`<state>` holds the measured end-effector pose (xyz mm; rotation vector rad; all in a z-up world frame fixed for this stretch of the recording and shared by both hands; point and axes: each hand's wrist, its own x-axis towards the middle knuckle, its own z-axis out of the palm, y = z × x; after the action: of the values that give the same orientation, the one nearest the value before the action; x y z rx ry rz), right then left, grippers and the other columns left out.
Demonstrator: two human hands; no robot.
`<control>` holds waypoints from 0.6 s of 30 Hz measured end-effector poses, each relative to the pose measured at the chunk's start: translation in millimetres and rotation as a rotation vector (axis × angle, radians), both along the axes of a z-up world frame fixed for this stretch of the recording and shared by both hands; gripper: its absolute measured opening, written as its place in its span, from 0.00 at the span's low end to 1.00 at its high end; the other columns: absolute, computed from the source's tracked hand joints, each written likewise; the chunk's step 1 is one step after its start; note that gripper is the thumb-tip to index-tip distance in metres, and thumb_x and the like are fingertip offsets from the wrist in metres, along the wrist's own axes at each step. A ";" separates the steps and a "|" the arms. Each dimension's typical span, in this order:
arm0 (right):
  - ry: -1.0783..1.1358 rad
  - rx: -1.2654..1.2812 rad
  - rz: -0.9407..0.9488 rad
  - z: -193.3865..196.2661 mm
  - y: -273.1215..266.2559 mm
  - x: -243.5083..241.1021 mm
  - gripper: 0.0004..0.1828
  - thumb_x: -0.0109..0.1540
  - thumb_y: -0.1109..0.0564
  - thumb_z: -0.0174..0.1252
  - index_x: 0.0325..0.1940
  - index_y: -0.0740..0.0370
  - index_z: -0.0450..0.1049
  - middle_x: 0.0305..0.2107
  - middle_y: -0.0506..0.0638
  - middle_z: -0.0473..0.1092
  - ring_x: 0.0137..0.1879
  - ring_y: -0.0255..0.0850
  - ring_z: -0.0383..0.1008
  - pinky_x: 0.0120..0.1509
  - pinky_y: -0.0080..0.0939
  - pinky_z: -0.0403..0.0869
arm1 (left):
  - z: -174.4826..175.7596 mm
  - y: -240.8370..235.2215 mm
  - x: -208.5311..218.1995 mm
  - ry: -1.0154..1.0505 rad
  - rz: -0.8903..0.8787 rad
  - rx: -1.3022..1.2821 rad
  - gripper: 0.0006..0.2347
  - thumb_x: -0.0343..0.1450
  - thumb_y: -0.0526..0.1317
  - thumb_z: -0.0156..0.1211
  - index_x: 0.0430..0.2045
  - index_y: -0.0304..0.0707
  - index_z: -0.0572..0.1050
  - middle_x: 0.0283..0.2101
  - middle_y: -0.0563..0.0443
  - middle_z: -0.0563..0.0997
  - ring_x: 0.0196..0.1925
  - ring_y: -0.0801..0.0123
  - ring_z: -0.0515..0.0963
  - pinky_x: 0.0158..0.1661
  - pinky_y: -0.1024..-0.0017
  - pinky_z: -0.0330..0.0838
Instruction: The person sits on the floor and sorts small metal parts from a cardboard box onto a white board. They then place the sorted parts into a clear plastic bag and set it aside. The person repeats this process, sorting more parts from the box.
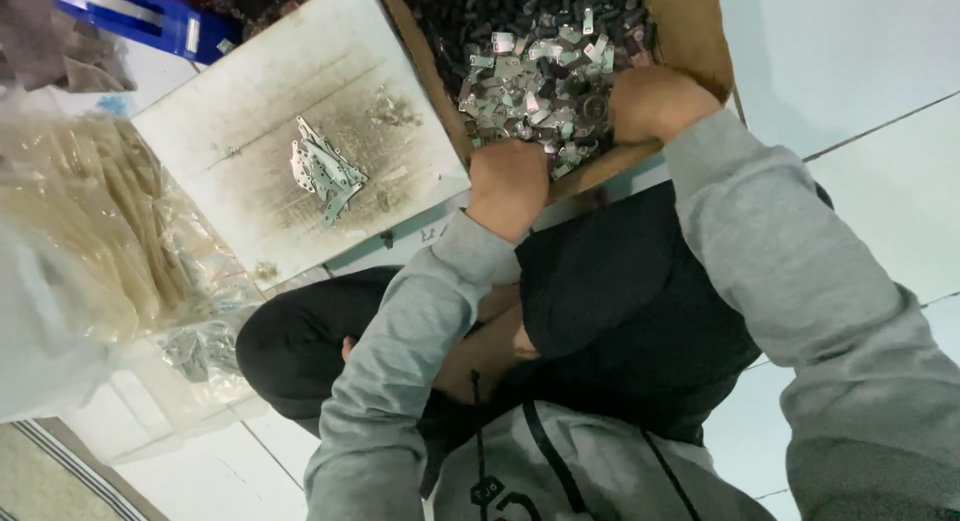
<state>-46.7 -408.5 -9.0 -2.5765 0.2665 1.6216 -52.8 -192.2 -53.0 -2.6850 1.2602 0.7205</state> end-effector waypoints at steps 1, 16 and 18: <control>0.000 -0.003 -0.003 10.7 4.8 5.9 0.10 0.62 0.61 0.53 0.29 0.63 0.79 0.27 0.55 0.76 0.30 0.45 0.74 0.31 0.45 0.72 | 4.4 -2.3 5.7 0.000 -0.003 -0.003 0.19 0.74 0.31 0.55 0.10 0.57 0.73 0.18 0.66 0.72 0.20 0.76 0.71 0.17 0.71 0.61; -0.087 0.504 -0.455 68.4 14.5 27.1 0.35 0.68 0.67 0.44 0.79 0.46 0.58 0.64 0.52 0.69 0.67 0.45 0.71 0.69 0.51 0.71 | 6.5 -2.1 6.7 0.008 0.011 -0.052 0.18 0.73 0.30 0.57 0.12 0.55 0.74 0.18 0.62 0.75 0.19 0.73 0.75 0.15 0.71 0.63; -0.200 0.598 -0.458 63.9 10.0 26.8 0.37 0.66 0.72 0.41 0.79 0.52 0.56 0.66 0.55 0.66 0.70 0.50 0.68 0.70 0.51 0.69 | 15.7 -2.9 8.0 0.077 0.045 -0.014 0.19 0.75 0.31 0.54 0.12 0.56 0.73 0.19 0.64 0.77 0.21 0.75 0.76 0.16 0.72 0.63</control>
<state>-19.9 -398.4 54.9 -2.0100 0.2765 1.0665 -44.8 -195.1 -37.3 -2.7304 1.2293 0.8317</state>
